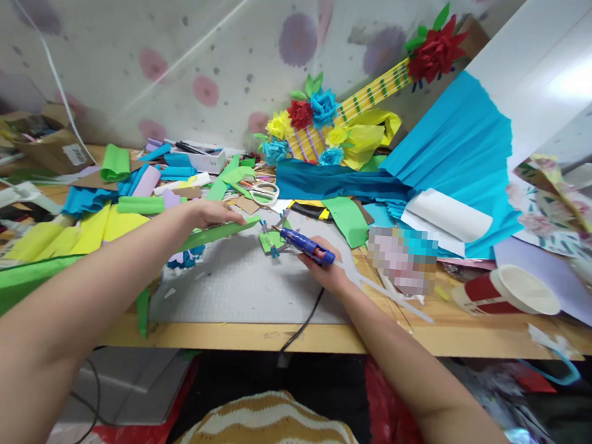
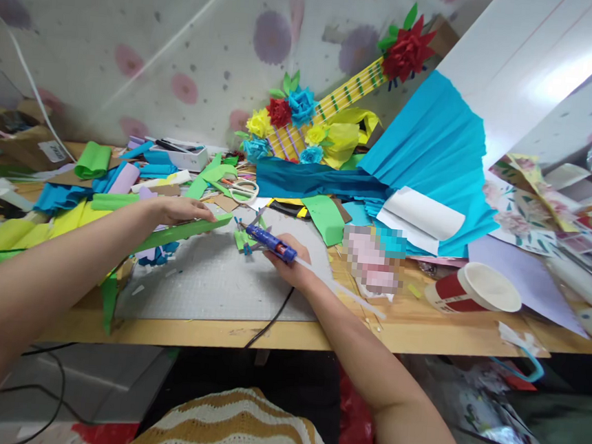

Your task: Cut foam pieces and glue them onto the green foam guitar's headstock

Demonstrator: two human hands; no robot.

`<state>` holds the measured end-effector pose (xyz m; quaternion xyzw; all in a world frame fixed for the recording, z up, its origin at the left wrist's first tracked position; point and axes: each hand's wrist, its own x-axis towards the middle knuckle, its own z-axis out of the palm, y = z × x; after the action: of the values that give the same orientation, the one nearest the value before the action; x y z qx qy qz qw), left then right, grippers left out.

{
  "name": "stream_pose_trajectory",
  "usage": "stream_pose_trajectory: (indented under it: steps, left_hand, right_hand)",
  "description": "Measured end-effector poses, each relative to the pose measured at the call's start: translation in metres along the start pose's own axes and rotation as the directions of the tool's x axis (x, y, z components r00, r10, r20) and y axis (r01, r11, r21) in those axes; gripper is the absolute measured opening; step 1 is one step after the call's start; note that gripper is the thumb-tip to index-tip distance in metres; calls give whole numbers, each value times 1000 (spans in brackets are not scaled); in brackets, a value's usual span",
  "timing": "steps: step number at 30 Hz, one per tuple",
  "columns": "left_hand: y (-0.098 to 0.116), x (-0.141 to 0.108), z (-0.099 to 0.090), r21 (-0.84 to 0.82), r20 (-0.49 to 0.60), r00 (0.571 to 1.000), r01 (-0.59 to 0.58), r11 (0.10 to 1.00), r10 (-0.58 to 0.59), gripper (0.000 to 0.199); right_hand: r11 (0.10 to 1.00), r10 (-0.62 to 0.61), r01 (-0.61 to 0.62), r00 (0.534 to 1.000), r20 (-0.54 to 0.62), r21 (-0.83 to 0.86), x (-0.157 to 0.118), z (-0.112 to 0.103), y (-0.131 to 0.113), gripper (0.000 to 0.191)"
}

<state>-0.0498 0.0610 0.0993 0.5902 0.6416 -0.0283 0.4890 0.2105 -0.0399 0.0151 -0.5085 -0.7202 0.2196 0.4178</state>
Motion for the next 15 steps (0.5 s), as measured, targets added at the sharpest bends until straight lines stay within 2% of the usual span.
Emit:
stream_pose_trajectory:
  steps: [2, 4, 7, 9, 12, 15]
  left_hand:
    - [0, -1, -1, 41, -34, 999, -16, 999, 18, 48]
    - [0, -1, -3, 111, -87, 995, -39, 993, 49, 49]
    - [0, 0, -5, 228, -183, 974, -91, 969, 134, 53]
    - [-1, 1, -4, 281, -232, 952, -132, 951, 201, 59]
    - [-4, -1, 4, 362, -310, 898, -192, 912, 312, 67]
    - [-10, -7, 17, 447, -346, 853, -217, 868, 391, 63]
  right_hand:
    - [998, 55, -53, 996, -72, 42, 2, -5, 4, 29]
    - [978, 201, -188, 963, -179, 86, 8, -10, 11, 33]
    - [899, 438, -421, 843, -313, 122, 29, -18, 26, 42]
    - [856, 508, -510, 799, -322, 85, 44, -20, 39, 42]
    - [833, 515, -552, 802, -303, -46, 64, -14, 56, 43]
    - [810, 495, -560, 812, -308, -174, 76, -3, 63, 48]
